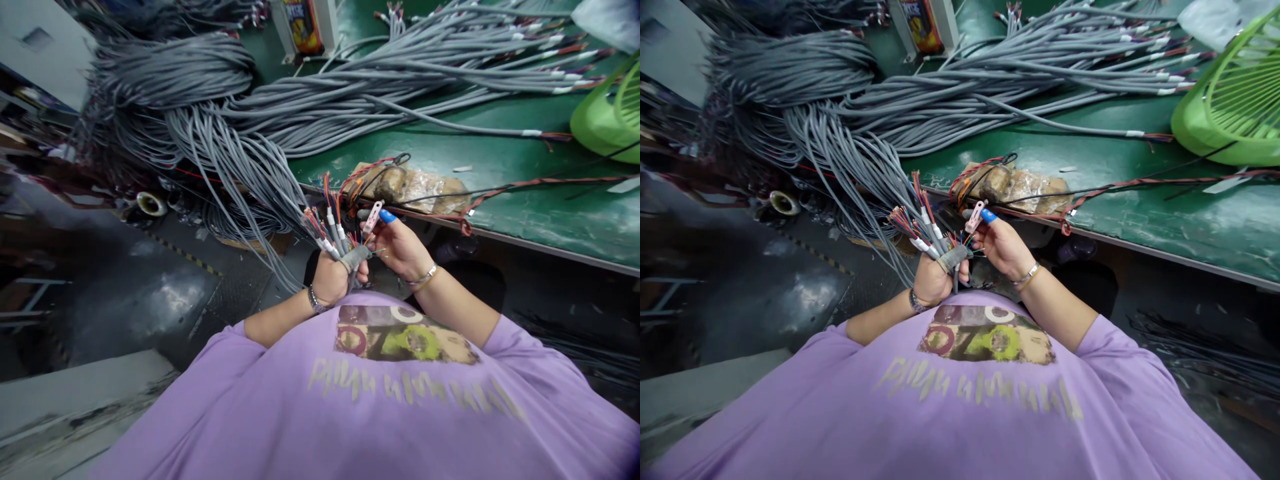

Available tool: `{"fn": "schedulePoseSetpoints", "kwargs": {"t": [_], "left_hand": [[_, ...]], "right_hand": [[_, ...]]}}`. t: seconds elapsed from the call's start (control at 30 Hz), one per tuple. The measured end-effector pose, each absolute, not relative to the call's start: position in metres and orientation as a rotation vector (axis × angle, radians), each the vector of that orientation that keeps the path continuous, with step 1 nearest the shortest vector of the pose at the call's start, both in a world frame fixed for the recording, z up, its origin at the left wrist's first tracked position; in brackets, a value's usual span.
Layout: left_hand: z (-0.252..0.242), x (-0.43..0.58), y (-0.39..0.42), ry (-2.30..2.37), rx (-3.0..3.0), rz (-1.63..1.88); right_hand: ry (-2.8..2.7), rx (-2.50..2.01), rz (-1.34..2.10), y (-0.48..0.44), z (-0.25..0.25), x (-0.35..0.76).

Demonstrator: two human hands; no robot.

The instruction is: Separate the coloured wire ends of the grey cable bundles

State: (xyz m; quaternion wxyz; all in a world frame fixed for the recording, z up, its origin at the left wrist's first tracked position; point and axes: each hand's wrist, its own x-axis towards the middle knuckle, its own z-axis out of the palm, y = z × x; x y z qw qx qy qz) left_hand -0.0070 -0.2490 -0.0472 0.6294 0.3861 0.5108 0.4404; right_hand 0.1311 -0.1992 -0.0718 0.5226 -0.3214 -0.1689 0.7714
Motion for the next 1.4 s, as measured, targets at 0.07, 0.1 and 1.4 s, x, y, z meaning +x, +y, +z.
{"fn": "schedulePoseSetpoints", "kwargs": {"t": [0.07, 0.1, 1.4], "left_hand": [[-0.048, -0.006, -0.247, 1.171, 0.862, 1.029], [-0.048, -0.006, -0.246, 1.166, 0.848, 1.038], [-0.051, -0.006, -0.249, 1.151, 0.848, 1.043]], "right_hand": [[-0.433, -0.771, 1.829, -0.2, -0.075, 0.131], [-0.458, -0.77, 1.8, -0.201, -0.076, 0.13], [-0.42, -0.723, 1.872, -0.197, -0.074, 0.129]]}}
